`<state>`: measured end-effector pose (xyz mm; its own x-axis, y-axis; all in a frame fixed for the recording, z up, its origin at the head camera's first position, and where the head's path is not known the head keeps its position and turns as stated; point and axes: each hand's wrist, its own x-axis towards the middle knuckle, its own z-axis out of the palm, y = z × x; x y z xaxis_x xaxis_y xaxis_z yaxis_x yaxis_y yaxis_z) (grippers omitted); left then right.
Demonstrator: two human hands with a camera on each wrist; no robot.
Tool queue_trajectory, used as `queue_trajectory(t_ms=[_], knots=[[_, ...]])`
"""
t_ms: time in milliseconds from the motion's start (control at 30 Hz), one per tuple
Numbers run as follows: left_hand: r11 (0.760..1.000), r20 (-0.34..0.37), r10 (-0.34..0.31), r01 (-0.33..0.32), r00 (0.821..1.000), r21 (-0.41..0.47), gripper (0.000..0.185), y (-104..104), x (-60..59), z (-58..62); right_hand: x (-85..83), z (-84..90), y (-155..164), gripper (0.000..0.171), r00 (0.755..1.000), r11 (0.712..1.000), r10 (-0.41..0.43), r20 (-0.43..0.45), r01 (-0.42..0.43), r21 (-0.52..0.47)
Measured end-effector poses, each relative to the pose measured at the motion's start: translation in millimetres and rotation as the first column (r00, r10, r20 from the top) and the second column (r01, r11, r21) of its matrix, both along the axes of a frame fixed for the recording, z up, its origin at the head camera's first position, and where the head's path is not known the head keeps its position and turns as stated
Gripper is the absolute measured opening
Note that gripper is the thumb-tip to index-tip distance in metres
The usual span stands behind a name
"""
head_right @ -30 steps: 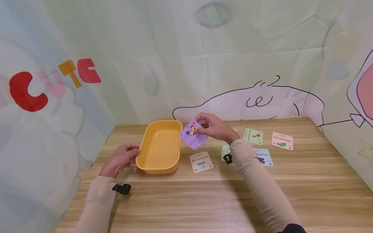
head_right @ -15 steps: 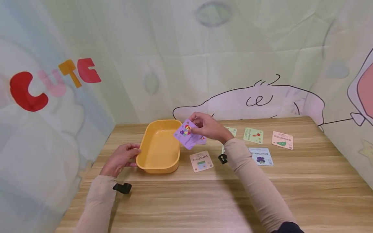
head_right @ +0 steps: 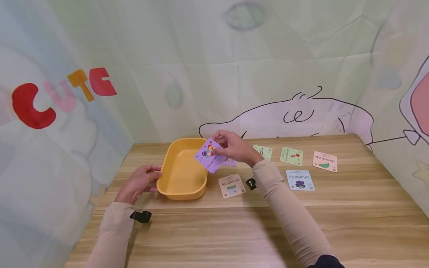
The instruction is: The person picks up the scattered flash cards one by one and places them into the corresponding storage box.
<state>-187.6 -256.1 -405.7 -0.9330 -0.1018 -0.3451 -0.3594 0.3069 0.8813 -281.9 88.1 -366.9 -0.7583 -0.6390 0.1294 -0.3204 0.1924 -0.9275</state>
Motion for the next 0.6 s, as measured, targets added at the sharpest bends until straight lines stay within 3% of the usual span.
queue_trajectory(t_ms=[600], knots=[[1.0,-0.015,-0.007,0.007,1.0,-0.001,0.035,0.1,1.1,-0.4,3.9,-1.5,-20.2,0.025,1.0,1.0,-0.005,0.002,0.005,0.019]])
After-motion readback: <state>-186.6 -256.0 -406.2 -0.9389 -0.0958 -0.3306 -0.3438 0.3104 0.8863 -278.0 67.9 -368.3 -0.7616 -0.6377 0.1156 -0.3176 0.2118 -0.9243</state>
